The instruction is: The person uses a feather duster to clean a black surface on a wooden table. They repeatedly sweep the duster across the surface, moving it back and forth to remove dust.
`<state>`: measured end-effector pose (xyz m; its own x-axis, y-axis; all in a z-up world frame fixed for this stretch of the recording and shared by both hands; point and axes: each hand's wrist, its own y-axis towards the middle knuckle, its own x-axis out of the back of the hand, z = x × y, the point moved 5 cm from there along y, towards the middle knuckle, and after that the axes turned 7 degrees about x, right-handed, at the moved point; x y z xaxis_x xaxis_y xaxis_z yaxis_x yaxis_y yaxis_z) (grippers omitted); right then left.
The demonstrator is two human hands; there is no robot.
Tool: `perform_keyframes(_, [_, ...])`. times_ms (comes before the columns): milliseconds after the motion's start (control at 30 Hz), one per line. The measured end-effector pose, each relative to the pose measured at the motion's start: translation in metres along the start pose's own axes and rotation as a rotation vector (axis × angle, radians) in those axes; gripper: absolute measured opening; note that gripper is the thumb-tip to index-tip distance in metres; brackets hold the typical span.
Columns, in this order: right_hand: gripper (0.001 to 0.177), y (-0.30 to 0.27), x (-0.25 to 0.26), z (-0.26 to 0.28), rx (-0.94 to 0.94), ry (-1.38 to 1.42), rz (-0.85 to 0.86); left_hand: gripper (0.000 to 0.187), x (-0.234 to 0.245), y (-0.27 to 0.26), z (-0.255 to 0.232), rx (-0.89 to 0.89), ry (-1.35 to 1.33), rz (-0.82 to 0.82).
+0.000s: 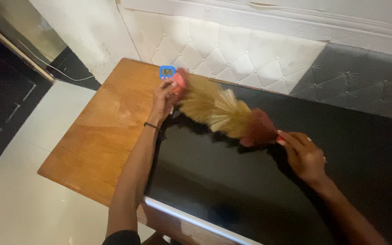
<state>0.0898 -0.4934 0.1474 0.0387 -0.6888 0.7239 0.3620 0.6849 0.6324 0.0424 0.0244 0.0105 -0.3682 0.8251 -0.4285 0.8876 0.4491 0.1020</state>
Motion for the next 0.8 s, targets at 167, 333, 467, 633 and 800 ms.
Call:
perform_keyframes(167, [0.027, 0.007, 0.006, 0.009, 0.042, -0.013, -0.031, 0.025, -0.061, -0.032, -0.05, 0.121, -0.01, 0.038])
perform_keyframes(333, [0.029, 0.007, 0.006, 0.013, 0.036, -0.068, 0.03, 0.02, -0.058, -0.028, -0.032, 0.1, 0.128, 0.182])
perform_keyframes(467, [0.03, 0.005, 0.002, 0.011, 0.029, -0.082, 0.077, 0.035, -0.052, -0.029, -0.015, 0.175, 0.4, 0.217])
perform_keyframes(633, [0.031, 0.006, 0.002, 0.011, 0.063, -0.145, -0.014, 0.028, -0.077, -0.039, -0.048, 0.122, 0.551, 0.126])
perform_keyframes(800, [0.029, 0.003, 0.003, 0.008, 0.027, -0.266, -0.044, 0.046, -0.081, -0.048, -0.104, 0.037, 0.489, -0.129])
